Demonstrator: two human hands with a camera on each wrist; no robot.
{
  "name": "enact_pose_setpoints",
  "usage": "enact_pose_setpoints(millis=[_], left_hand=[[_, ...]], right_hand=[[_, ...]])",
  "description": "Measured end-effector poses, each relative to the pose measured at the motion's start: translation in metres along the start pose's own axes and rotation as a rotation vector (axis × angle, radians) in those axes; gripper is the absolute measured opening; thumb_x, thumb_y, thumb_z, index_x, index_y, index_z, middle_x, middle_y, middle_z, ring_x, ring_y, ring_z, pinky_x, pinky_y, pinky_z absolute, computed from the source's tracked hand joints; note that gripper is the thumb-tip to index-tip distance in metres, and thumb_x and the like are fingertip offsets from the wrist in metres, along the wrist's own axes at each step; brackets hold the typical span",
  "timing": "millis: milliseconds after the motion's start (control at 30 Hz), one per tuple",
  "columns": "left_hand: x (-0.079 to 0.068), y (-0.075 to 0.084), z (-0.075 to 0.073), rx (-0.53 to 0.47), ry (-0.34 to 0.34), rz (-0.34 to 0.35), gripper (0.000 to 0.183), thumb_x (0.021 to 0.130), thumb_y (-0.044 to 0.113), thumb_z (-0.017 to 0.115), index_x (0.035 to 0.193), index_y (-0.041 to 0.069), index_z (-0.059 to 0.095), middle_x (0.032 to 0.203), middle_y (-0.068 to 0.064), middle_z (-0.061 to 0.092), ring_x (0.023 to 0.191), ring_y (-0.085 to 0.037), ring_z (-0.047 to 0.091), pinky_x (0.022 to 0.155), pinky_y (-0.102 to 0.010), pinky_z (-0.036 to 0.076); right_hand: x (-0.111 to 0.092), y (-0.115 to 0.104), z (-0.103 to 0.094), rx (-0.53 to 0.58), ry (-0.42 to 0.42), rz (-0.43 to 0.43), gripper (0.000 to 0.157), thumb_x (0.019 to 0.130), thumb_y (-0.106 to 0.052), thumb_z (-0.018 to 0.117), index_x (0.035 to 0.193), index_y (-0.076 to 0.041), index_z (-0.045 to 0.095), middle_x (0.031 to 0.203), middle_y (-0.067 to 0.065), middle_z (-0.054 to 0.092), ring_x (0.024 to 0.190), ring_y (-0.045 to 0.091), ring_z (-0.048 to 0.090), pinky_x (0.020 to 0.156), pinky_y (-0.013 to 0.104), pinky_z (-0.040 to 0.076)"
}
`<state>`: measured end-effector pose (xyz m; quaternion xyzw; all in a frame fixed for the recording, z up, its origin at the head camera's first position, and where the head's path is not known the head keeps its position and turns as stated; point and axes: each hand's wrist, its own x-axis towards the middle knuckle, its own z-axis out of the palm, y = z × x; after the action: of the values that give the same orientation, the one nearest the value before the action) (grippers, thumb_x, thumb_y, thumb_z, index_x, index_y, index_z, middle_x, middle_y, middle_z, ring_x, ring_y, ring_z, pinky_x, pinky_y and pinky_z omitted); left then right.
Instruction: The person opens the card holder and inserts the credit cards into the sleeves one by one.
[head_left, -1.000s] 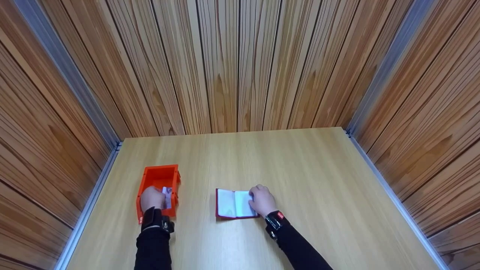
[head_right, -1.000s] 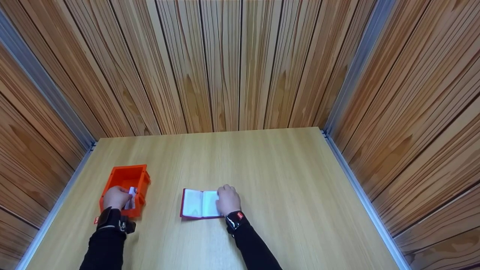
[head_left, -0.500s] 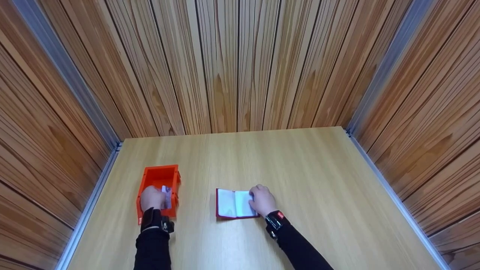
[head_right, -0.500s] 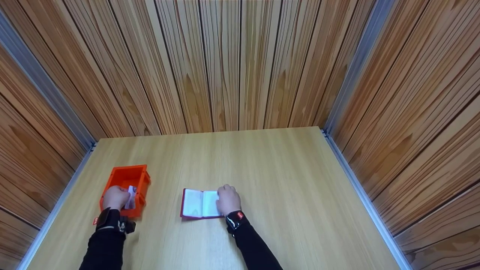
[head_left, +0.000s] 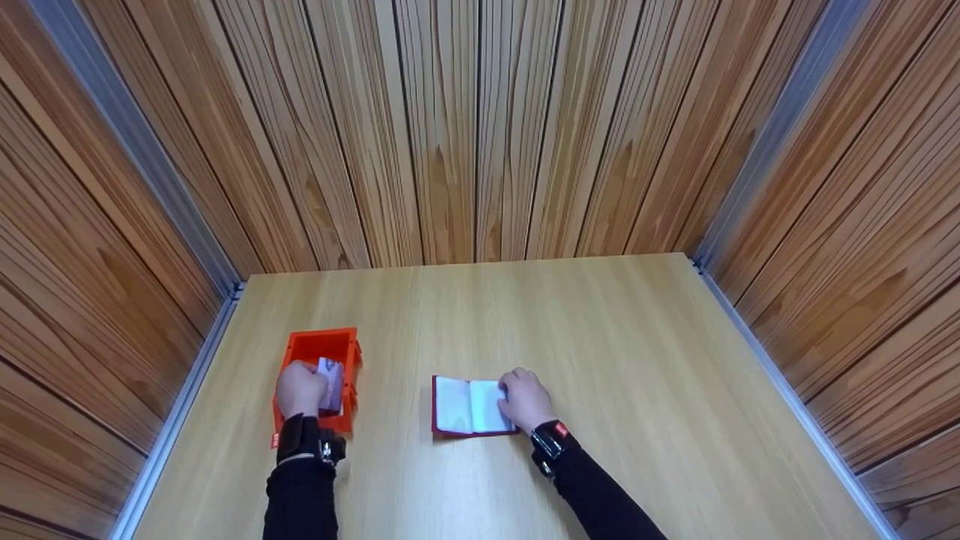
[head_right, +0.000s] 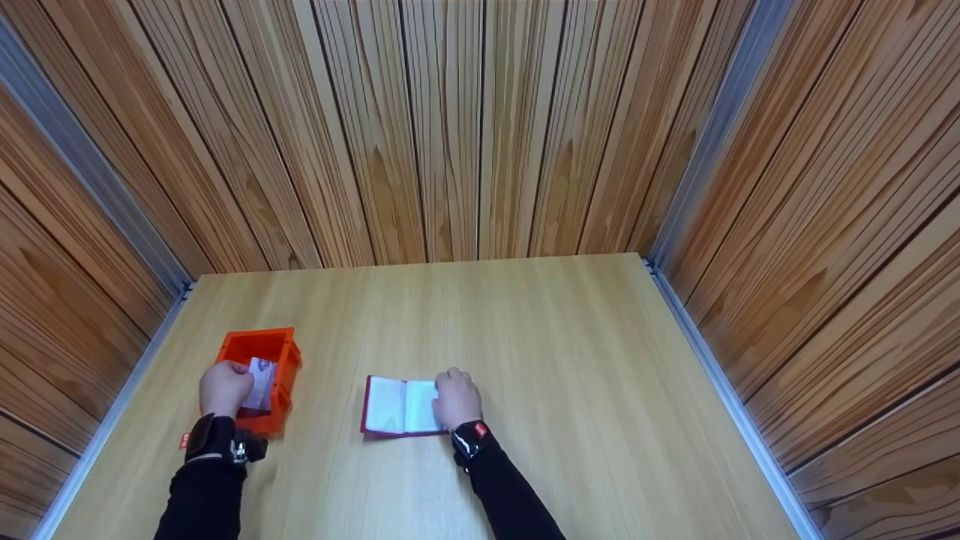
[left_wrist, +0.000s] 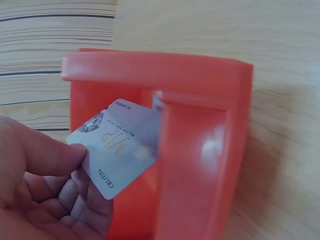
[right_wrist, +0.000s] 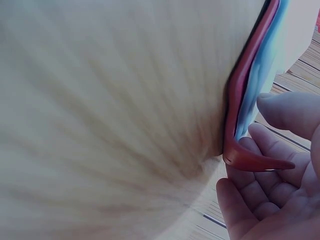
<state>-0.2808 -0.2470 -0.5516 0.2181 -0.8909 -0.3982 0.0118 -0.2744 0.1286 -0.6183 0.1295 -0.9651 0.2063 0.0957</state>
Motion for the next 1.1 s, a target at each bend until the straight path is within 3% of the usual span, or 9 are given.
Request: enact_pose_setpoints(millis=[300, 533, 833, 1100], left_hand=[[-0.002, 0.015, -0.015, 0.014, 0.032, 0.062, 0.028, 0.093, 0.003, 0.05, 0.115, -0.011, 0.06, 0.115, -0.029, 0.061, 0.106, -0.043, 0.055, 0.094, -0.053, 0.042], [-0.003, 0.027, -0.024, -0.016, 0.033, 0.035, 0.031, 0.098, 0.005, 0.047, 0.124, -0.009, 0.056, 0.119, -0.027, 0.058, 0.105, -0.039, 0.052, 0.094, -0.052, 0.044], [-0.009, 0.046, -0.034, -0.065, 0.1, 0.118, 0.028, 0.097, 0.003, 0.049, 0.119, -0.01, 0.058, 0.114, -0.028, 0.06, 0.103, -0.04, 0.055, 0.09, -0.051, 0.045], [-0.017, 0.062, -0.033, -0.084, 0.157, 0.214, 0.027, 0.095, 0.002, 0.05, 0.116, -0.011, 0.06, 0.111, -0.029, 0.062, 0.104, -0.042, 0.057, 0.091, -0.051, 0.044]], right_hand=[[0.0, -0.001, -0.001, 0.016, 0.0, 0.008, 0.022, 0.076, -0.011, 0.08, 0.092, -0.003, 0.067, 0.092, 0.008, 0.057, 0.089, 0.029, 0.057, 0.077, 0.043, 0.05], [0.0, -0.001, -0.001, 0.017, -0.008, 0.013, 0.022, 0.076, -0.01, 0.079, 0.093, -0.002, 0.067, 0.092, 0.008, 0.057, 0.089, 0.029, 0.057, 0.078, 0.043, 0.051], [0.0, -0.002, -0.001, 0.02, -0.025, 0.022, 0.022, 0.078, -0.012, 0.079, 0.094, -0.003, 0.067, 0.092, 0.008, 0.057, 0.089, 0.03, 0.057, 0.078, 0.043, 0.05], [0.001, -0.001, 0.0, 0.02, -0.023, 0.025, 0.022, 0.078, -0.012, 0.079, 0.094, -0.003, 0.067, 0.092, 0.008, 0.057, 0.089, 0.029, 0.057, 0.078, 0.044, 0.05]])
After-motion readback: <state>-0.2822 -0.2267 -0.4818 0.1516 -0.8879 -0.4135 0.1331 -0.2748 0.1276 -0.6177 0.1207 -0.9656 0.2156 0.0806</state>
